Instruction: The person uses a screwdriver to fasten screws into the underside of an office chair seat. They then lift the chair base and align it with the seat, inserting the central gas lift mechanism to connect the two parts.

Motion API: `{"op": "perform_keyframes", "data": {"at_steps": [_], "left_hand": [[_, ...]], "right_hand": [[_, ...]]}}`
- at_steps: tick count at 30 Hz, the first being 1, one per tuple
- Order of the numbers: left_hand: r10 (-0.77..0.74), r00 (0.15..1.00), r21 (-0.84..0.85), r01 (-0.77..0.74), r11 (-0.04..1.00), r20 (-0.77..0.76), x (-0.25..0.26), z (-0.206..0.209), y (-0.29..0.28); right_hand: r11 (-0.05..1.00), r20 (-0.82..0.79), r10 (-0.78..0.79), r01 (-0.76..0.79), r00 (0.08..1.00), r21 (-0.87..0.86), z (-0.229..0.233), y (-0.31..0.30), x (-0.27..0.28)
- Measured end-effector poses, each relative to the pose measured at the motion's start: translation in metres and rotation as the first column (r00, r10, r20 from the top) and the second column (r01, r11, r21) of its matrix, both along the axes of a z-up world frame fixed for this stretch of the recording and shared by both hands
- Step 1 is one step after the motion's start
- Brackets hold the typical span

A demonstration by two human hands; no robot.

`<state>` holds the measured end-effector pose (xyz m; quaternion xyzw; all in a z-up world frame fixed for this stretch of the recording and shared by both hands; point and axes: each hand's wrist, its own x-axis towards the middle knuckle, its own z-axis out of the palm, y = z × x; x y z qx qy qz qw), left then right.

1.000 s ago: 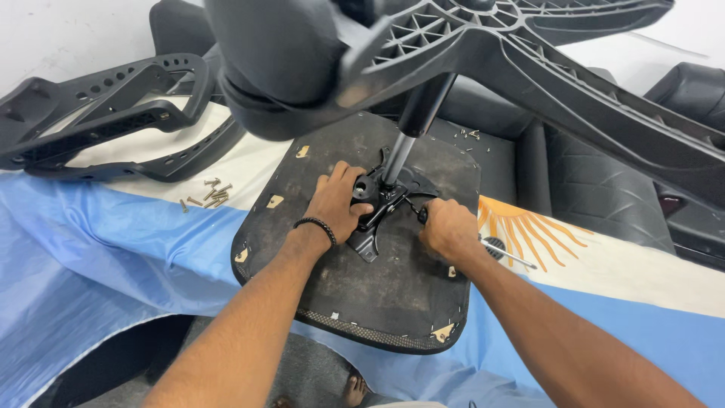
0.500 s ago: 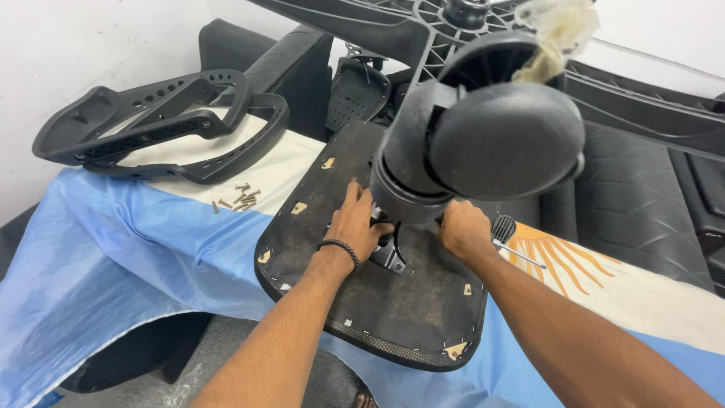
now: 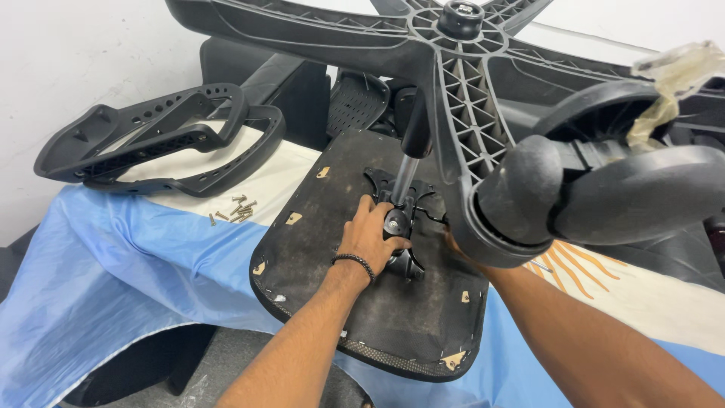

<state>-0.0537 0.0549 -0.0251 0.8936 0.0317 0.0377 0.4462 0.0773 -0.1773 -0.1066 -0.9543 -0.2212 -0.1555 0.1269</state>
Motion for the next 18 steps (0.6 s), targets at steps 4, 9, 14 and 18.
{"op": "perform_keyframes", "data": {"at_steps": [4, 9, 14, 18], "left_hand": [[-0.013, 0.999, 0.035, 0.012, 0.999, 0.031, 0.002, -0.001, -0.005], [-0.031, 0.999, 0.031, 0.031, 0.999, 0.017, 0.005, 0.003, -0.012], [-0.042, 0.999, 0.014, 0.042, 0.999, 0.021, 0.004, 0.005, -0.015], [-0.111, 0.993, 0.019, 0.110, 0.994, 0.044, 0.004, -0.001, -0.001]], "right_hand": [[0.998, -0.074, -0.062, 0.063, 0.995, 0.008, 0.013, 0.005, -0.012], [0.943, -0.359, -0.331, 0.295, 0.873, -0.152, 0.041, 0.013, -0.029], [0.952, -0.374, -0.305, 0.294, 0.876, -0.089, 0.052, 0.020, -0.045], [0.971, -0.177, -0.205, 0.223, 0.963, 0.088, 0.053, 0.037, -0.069]]}}
